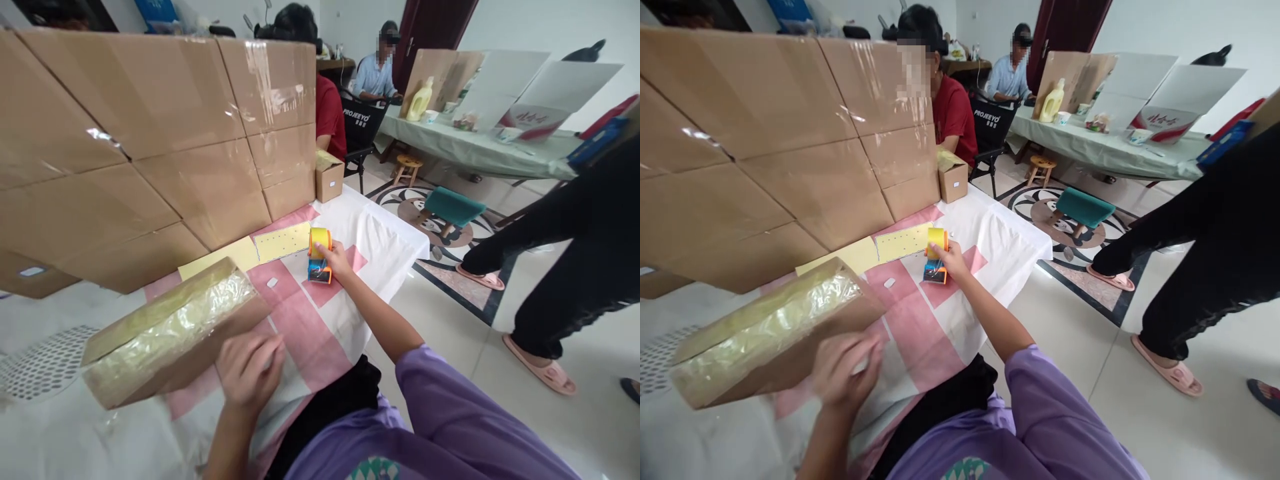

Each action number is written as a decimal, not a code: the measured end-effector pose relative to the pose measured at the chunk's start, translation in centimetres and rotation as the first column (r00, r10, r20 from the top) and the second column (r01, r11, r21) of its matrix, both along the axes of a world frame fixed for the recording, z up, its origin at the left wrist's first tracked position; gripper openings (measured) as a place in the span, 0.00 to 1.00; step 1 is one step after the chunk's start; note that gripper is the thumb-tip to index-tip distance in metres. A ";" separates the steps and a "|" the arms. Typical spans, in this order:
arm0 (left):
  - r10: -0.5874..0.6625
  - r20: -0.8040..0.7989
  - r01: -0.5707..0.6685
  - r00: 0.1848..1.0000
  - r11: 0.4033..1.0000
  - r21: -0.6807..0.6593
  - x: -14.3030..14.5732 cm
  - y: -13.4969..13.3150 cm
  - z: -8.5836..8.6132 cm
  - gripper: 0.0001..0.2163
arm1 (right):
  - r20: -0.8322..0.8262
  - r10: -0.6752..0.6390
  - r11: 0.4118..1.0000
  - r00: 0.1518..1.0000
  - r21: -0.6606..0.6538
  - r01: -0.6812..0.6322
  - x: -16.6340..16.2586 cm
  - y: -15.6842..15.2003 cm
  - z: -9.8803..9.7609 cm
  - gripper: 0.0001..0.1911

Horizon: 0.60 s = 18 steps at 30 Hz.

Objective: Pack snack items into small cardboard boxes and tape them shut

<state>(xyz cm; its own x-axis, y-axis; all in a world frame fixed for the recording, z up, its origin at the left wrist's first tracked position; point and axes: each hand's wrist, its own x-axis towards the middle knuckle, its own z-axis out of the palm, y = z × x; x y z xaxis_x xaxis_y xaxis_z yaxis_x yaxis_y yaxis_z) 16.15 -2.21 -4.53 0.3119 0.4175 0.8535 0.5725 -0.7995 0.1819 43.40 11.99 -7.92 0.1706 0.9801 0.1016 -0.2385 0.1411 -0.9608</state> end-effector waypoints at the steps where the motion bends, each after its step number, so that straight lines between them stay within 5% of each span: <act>1: -0.049 0.015 0.050 0.999 0.991 -0.123 2.0 0.6 -0.1 0.11 | -0.016 0.001 1.000 1.000 0.006 -0.001 0.0 0.1 0.0 0.24; 5: -0.037 0.199 0.152 0.979 0.783 -0.603 7.7 4.5 -0.6 0.09 | -0.044 0.024 1.000 0.999 0.020 -0.023 0.1 0.1 -0.1 0.22; 9: 0.029 0.244 0.180 0.969 0.591 -0.786 9.8 8.0 -1.7 0.19 | -0.005 0.028 0.999 1.000 -0.016 -0.028 0.1 0.0 -0.2 0.22; 18: 0.047 0.286 0.208 0.957 0.575 -0.791 11.1 8.4 -3.4 0.17 | 0.035 0.078 0.997 0.996 -0.016 -0.078 -0.8 -0.4 0.2 0.22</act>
<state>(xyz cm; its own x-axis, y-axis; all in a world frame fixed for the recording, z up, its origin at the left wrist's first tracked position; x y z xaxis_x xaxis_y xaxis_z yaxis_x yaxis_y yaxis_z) 27.24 6.22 -7.88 0.2128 0.9520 0.2202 0.3447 -0.2840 0.8947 42.61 11.62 -7.70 0.0902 0.9917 0.0919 -0.2135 0.1094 -0.9708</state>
